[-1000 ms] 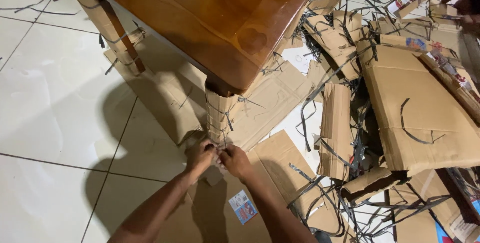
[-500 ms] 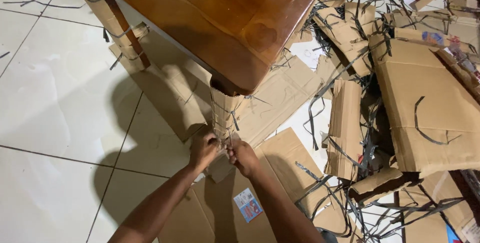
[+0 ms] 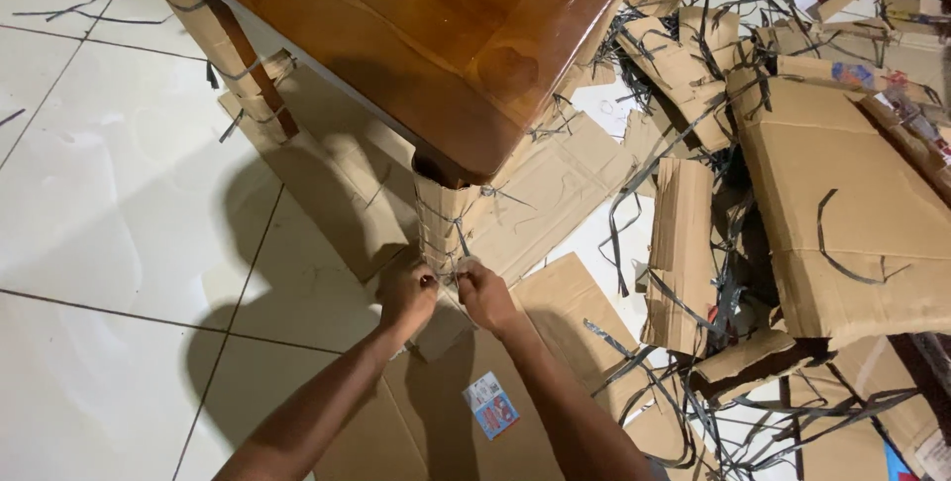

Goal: Wrapping a wooden chair leg with cardboard and securing it with plastic ties

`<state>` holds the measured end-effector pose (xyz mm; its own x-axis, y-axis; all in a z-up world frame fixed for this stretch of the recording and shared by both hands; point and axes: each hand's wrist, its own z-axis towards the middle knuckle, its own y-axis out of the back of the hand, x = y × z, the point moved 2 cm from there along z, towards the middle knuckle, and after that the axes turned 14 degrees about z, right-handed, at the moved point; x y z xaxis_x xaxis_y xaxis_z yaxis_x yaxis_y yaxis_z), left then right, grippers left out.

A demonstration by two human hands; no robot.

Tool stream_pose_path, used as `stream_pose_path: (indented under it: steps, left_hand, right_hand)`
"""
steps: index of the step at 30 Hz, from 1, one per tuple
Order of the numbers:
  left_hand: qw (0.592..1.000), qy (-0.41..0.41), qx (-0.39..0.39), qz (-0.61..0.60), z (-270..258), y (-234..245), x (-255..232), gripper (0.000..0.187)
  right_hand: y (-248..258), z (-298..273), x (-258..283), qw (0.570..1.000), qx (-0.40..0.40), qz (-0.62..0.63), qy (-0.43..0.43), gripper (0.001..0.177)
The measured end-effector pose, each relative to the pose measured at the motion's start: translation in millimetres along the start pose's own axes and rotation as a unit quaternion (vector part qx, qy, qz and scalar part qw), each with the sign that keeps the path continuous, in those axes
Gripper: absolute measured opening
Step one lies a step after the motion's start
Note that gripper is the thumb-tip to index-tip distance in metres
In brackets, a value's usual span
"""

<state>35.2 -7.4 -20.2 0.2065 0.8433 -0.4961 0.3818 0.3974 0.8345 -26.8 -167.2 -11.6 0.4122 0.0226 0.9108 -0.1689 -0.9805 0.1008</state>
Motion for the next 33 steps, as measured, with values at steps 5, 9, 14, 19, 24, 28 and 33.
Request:
stream_pose_path:
  steps: [5, 9, 14, 19, 24, 28, 33]
  left_hand:
    - [0.999, 0.027, -0.003, -0.029, 3, -12, -4, 0.019]
    - [0.997, -0.005, 0.025, 0.076, 13, -30, 11, 0.021]
    - [0.995, -0.069, -0.007, 0.073, -21, 35, -38, 0.026]
    - [0.993, -0.107, -0.026, 0.045, -14, 3, -13, 0.024]
    - [0.987, -0.148, -0.048, 0.027, -15, 24, -19, 0.017]
    - [0.982, -0.177, -0.037, 0.058, -19, 45, -32, 0.017]
    - [0.978, -0.189, -0.029, 0.088, -14, 45, -30, 0.021]
  right_hand:
    - [-15, -5, 13, 0.964, -0.034, -0.235, 0.122, 0.013]
    - [-15, -2, 9, 0.955, -0.03, -0.253, 0.154, 0.01]
    - [-16, -9, 25, 0.965, -0.023, -0.237, 0.112, 0.014]
    - [-16, -6, 22, 0.965, -0.025, -0.236, 0.114, 0.012]
    - [-16, -3, 17, 0.965, -0.013, -0.234, 0.113, 0.012]
    - [-12, -10, 16, 0.967, -0.004, -0.215, 0.139, 0.012]
    - [-12, -11, 5, 0.975, -0.01, -0.176, 0.136, 0.012]
